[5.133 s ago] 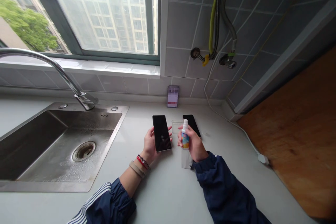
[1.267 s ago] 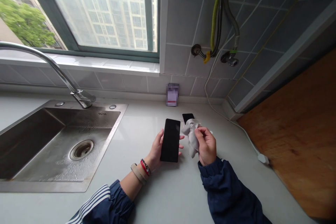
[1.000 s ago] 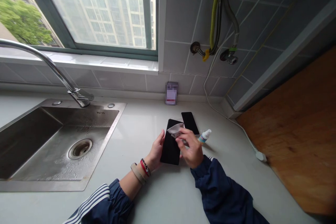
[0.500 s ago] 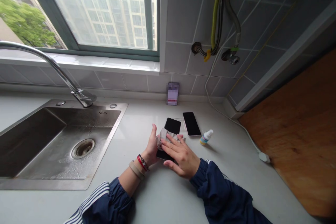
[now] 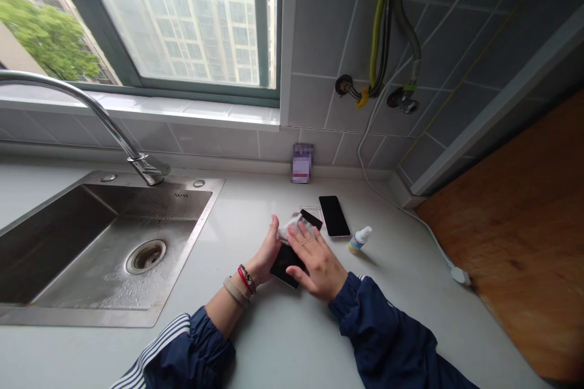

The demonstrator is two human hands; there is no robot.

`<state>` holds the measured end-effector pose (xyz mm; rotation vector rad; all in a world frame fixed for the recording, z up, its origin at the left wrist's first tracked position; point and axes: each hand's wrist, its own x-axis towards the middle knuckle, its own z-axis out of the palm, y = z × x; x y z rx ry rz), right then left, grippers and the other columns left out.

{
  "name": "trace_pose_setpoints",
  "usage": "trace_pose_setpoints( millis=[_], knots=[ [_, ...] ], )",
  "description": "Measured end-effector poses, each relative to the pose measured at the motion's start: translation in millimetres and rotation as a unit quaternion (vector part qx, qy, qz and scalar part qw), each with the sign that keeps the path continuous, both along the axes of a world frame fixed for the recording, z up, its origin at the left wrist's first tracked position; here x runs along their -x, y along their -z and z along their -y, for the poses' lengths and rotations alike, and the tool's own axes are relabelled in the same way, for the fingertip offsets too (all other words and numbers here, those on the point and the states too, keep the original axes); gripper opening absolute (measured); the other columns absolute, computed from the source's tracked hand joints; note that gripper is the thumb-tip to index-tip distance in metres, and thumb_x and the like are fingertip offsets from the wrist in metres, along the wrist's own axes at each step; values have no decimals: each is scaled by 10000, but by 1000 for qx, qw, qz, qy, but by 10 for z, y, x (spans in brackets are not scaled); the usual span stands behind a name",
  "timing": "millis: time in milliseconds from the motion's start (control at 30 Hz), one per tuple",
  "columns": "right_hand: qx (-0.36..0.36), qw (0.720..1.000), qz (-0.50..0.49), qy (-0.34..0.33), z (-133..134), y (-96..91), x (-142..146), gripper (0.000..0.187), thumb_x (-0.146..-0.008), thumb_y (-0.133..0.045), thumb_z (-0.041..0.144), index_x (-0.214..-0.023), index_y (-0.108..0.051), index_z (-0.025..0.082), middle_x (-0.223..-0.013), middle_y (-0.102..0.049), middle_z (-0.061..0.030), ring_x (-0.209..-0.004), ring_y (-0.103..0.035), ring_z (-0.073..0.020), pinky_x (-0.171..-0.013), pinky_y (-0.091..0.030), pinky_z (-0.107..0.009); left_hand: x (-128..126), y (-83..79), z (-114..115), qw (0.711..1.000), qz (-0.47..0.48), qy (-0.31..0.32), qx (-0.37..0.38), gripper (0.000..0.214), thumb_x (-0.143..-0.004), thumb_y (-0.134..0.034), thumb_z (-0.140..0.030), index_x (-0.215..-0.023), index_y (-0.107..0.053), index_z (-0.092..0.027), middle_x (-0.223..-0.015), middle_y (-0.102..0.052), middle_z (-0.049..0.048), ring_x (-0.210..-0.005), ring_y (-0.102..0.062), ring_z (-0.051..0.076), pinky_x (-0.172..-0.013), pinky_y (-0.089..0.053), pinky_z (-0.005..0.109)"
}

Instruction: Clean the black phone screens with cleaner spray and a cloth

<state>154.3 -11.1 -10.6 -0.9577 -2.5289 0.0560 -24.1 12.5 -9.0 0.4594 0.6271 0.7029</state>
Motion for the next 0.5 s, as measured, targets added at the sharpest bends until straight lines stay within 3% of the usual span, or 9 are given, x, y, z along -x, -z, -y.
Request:
trace_pose_setpoints(
  millis=[133,233,400,500],
  knots=[
    [16,999,9,-49,133,2,134,694,-1039,-461,500,-1607,-294,137,-1639,-318,-137,-1550,-243,-320,-1230,-257,-609,34,-5,-37,998,70,-6,5,1020,-827,-347,-891,-1327,-625,-47,-1155,-736,251,-1157,-679,385,-1016,-510,484],
    [6,1000,-1,-17,64,11,136,668,-1055,-437,444,-1623,-244,151,-1641,-311,-133,-1548,-251,-312,-1227,-253,-619,37,-29,-29,998,58,-18,-1,977,-847,-367,-865,-1355,-612,-68,-1172,-736,235,-1154,-682,381,-1020,-508,479],
    [-19,994,-49,95,-33,50,82,704,-1072,-374,413,-1648,-60,155,-1674,-209,-149,-1563,-189,-326,-1223,-235,-640,14,-28,7,998,17,-40,-36,862,-892,-392,-803,-1374,-618,-126,-1173,-747,184,-1166,-677,371,-990,-522,446],
    [-16,998,-33,53,88,62,140,772,-1056,-396,489,-1648,-36,147,-1672,-204,-161,-1559,-192,-348,-1222,-220,-653,25,-21,-4,997,39,-53,-33,878,-888,-398,-807,-1380,-610,-112,-1200,-736,196,-1187,-666,369,-1035,-493,457]
  ],
)
